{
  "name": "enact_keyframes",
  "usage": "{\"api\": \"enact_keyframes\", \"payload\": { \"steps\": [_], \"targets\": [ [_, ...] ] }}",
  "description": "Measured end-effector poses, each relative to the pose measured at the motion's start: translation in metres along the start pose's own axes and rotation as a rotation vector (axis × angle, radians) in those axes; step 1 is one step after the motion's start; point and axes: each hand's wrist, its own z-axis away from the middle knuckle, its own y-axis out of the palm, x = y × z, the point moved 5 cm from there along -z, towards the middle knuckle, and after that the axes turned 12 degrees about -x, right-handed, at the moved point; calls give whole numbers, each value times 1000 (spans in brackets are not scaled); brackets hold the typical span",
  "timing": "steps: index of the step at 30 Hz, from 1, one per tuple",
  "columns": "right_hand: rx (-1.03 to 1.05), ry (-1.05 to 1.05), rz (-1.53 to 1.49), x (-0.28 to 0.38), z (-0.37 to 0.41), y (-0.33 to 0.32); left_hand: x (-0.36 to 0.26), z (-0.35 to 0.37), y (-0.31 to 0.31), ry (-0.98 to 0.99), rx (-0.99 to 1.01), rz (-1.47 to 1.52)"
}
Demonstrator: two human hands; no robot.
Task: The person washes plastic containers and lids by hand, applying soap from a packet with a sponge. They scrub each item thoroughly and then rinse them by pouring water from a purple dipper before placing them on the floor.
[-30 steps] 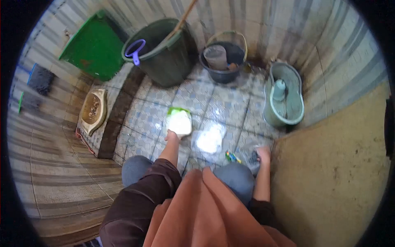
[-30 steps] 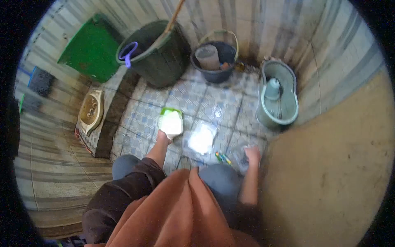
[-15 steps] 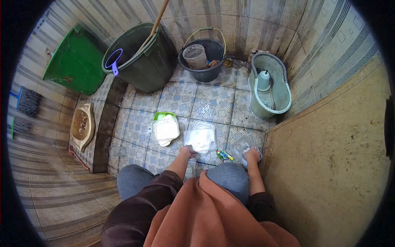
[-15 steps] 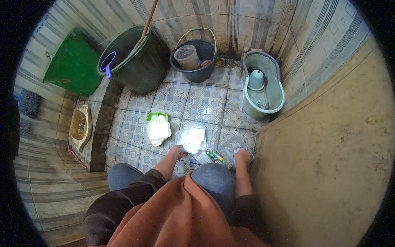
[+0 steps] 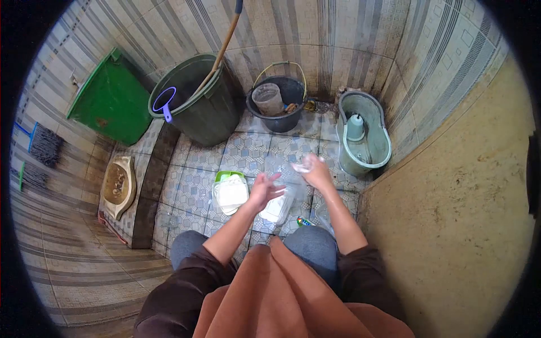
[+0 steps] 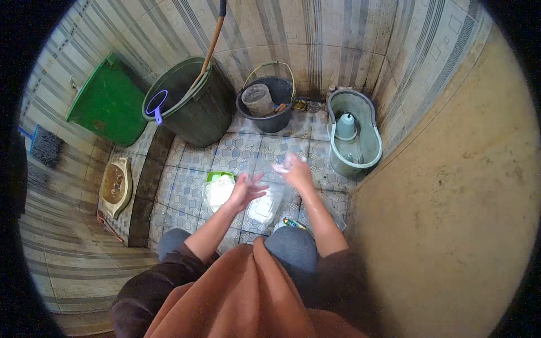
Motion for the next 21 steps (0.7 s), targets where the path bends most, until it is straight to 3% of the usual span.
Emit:
{"api": "enact_keyframes", "payload": {
  "steps": [2, 3, 5, 8, 9, 10, 12, 14, 16, 17, 19, 20, 21],
  "targets": [
    [-142, -36, -211, 40, -3, 7, -32, 31, 51, 60, 391, -95],
    [-152, -41, -209, 55, -3, 6, -43, 31, 58, 66, 401, -97],
    [-458, -350, -308, 88, 3, -15, -61, 35, 70, 182, 535, -277],
    [-412, -337, -241, 74, -18, -27, -89, 61, 78, 166, 714, -235],
    [-451, -49, -260, 60, -31, -35, -90, 72, 80, 132, 772, -288],
    [-529, -42, -205, 64, -37, -48, -91, 77, 85, 128, 777, -289],
    [-511, -215, -297, 102, -29, -54, -87, 84, 98, -202, 782, -121],
    [-432, -416, -265, 131, -14, -49, -90, 77, 103, -159, 752, -96],
    [-534, -559, -227, 143, 1, -50, -93, 51, 99, -222, 701, 184],
    [-542, -561, -224, 135, 6, -49, -97, 39, 94, 100, 565, 38],
    [-384, -511, -171, 105, 6, -45, -103, 50, 89, 122, 550, -45],
    [-438, -460, -120, 88, 2, -53, -107, 56, 85, 139, 524, -125],
    [-399, -275, -115, 59, -6, -52, -111, 61, 86, 113, 535, -94]
  ]
}}
